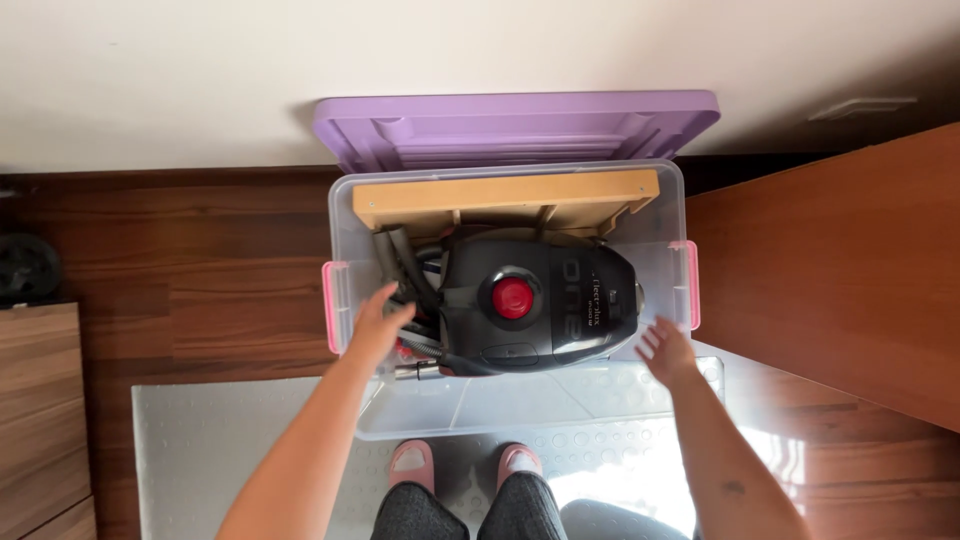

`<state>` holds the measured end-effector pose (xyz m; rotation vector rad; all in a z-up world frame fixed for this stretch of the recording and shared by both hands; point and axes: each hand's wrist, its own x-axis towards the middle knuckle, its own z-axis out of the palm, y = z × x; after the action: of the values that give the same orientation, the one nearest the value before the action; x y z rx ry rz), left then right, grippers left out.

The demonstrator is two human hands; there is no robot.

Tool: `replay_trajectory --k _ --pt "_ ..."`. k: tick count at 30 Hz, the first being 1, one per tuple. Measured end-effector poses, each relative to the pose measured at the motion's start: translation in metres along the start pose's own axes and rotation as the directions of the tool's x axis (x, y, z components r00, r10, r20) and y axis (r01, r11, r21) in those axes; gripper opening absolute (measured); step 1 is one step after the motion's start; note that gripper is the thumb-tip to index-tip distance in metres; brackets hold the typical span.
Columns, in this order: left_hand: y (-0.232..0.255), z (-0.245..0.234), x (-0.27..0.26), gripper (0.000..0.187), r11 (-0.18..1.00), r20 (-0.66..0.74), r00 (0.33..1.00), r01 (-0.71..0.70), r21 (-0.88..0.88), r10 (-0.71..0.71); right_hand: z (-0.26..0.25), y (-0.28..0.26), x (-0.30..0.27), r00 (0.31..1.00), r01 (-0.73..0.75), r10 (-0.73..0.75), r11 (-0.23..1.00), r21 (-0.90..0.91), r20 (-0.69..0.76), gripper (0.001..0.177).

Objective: The person retrieves a canister vacuum and its attachments from a storage bin, then assembles the wand, hose, and floor head. They wrap the power cord around the vacuum body and plug it into a wall outlet.

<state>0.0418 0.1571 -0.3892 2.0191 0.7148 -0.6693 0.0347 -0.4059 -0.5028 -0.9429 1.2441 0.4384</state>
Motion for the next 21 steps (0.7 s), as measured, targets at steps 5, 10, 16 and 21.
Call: replay_trajectory --k 5,10,16,21 --pt "-0.039 0.03 0.004 0.103 0.999 -0.026 0.999 0.03 -0.041 -0.031 0.01 0.032 -0.019 0.994 -0.07 0.068 0.997 -0.021 -0.082 0.088" --pt "-0.046 0.048 0.012 0.119 0.975 -0.245 0.968 -0.007 -0.22 -0.048 0.03 0.043 0.004 0.994 -0.087 0.087 0.996 -0.005 -0.063 0.088" --pt "0.004 0.046 -0.006 0.091 0.936 -0.346 0.931 -0.017 -0.352 -0.113 0.051 0.049 0.025 0.998 -0.062 0.059 0.984 0.168 0.022 0.066" --pt "0.003 0.057 0.006 0.085 0.847 -0.321 0.907 0.068 -0.527 -0.272 0.062 0.047 0.023 0.997 -0.069 0.057 0.927 0.37 0.044 0.068"
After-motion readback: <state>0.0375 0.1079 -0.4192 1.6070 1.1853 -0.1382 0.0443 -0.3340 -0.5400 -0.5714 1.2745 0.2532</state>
